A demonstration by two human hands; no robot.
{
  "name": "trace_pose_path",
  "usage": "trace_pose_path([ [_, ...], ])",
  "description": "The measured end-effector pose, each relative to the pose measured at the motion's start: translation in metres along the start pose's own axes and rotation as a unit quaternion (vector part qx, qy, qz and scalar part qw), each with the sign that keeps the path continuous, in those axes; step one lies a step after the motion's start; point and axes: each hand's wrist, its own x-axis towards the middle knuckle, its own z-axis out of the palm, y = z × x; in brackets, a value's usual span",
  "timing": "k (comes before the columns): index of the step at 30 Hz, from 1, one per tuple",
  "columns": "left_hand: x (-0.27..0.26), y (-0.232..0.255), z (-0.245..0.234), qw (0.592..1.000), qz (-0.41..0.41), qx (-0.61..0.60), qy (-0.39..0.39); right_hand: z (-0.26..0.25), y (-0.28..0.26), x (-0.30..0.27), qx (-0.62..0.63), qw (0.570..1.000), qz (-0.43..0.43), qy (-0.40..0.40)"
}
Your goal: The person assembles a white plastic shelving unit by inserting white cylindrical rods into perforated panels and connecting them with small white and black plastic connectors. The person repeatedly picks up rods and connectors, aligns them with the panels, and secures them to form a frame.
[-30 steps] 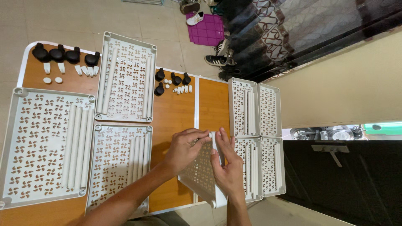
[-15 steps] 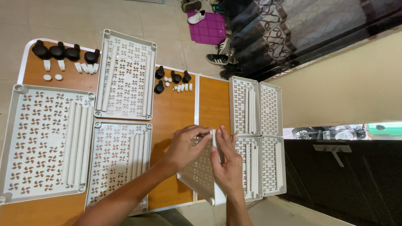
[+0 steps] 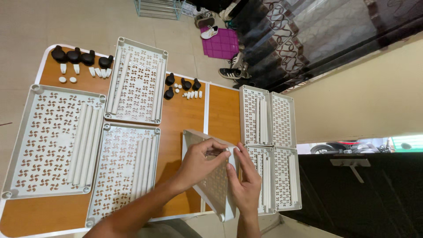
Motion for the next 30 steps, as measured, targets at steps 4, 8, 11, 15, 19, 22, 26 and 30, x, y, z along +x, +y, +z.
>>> trace_pose_path([
  [4,-0.018,0.014,0.011,1.0,-0.003,0.023,-0.016,-0.017,0.014,-0.018,0.042,0.999,-0.024,-0.008],
  [8,-0.039,0.016,0.021,0.997,0.007,0.074,-0.02,-0.033,0.026,-0.035,0.043,0.998,-0.034,-0.031],
  [11,-0.056,0.01,0.031,0.993,0.024,0.111,-0.027,-0.041,0.033,-0.048,0.047,0.996,-0.057,-0.049],
  [15,-0.075,-0.003,0.039,0.993,0.022,0.105,-0.04,-0.052,0.042,-0.059,-0.044,0.993,-0.084,-0.066],
  [19,-0.09,-0.025,0.045,0.99,-0.003,0.137,-0.03,-0.051,0.058,-0.068,-0.037,0.991,-0.083,-0.102],
  [22,-0.102,-0.049,0.044,0.978,-0.117,0.174,-0.009,-0.042,0.077,-0.076,-0.044,0.988,-0.093,-0.115],
  [26,-0.116,-0.091,0.045,0.994,-0.087,0.072,0.001,-0.025,0.103,-0.088,-0.091,0.98,-0.137,-0.113],
  [30,-0.127,-0.128,0.038,0.986,-0.089,0.142,0.008,-0.013,0.121,-0.1,-0.095,0.98,-0.113,-0.133],
])
